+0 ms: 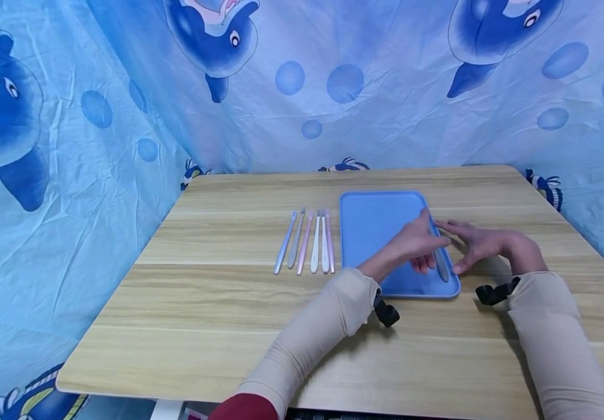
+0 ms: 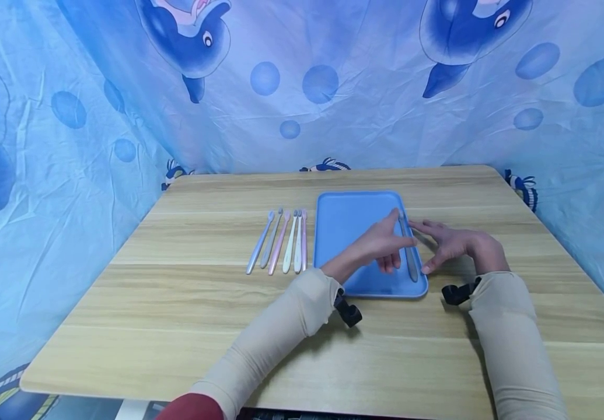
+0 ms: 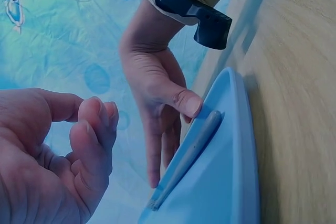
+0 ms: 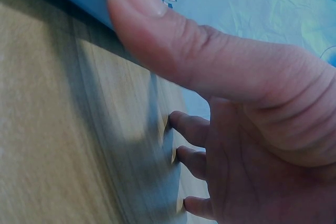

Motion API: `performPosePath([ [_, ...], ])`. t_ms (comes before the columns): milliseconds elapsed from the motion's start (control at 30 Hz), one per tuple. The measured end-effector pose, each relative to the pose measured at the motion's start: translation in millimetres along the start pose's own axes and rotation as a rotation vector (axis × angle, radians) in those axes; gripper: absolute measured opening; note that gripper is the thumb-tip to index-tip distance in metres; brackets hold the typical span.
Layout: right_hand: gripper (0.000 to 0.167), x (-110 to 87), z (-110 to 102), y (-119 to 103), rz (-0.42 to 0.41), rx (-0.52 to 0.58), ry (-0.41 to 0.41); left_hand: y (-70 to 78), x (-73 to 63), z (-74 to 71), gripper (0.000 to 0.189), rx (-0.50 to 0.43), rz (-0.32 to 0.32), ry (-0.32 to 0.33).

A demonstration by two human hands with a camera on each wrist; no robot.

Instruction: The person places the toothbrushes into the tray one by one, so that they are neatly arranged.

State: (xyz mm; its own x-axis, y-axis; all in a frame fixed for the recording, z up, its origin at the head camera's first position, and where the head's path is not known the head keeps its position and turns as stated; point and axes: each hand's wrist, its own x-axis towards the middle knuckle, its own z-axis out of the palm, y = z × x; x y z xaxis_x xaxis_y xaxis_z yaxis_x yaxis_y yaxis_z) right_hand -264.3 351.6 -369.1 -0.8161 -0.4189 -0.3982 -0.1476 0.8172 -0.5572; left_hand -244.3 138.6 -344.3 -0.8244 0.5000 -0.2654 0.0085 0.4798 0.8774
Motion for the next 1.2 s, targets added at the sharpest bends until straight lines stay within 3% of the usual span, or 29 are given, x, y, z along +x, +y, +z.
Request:
performPosePath([
  [600,0.121,1.4,0,1,0.029,-0.011,0.018,-8.2,-14.5,-25.5,0.092,0.009,0.036,-0.013],
  [1200,0.123,2.0,2,3,0.046,0.005,0.025,-26.8,-24.4,-60.1,0.090,0.054,0.065,0.023],
])
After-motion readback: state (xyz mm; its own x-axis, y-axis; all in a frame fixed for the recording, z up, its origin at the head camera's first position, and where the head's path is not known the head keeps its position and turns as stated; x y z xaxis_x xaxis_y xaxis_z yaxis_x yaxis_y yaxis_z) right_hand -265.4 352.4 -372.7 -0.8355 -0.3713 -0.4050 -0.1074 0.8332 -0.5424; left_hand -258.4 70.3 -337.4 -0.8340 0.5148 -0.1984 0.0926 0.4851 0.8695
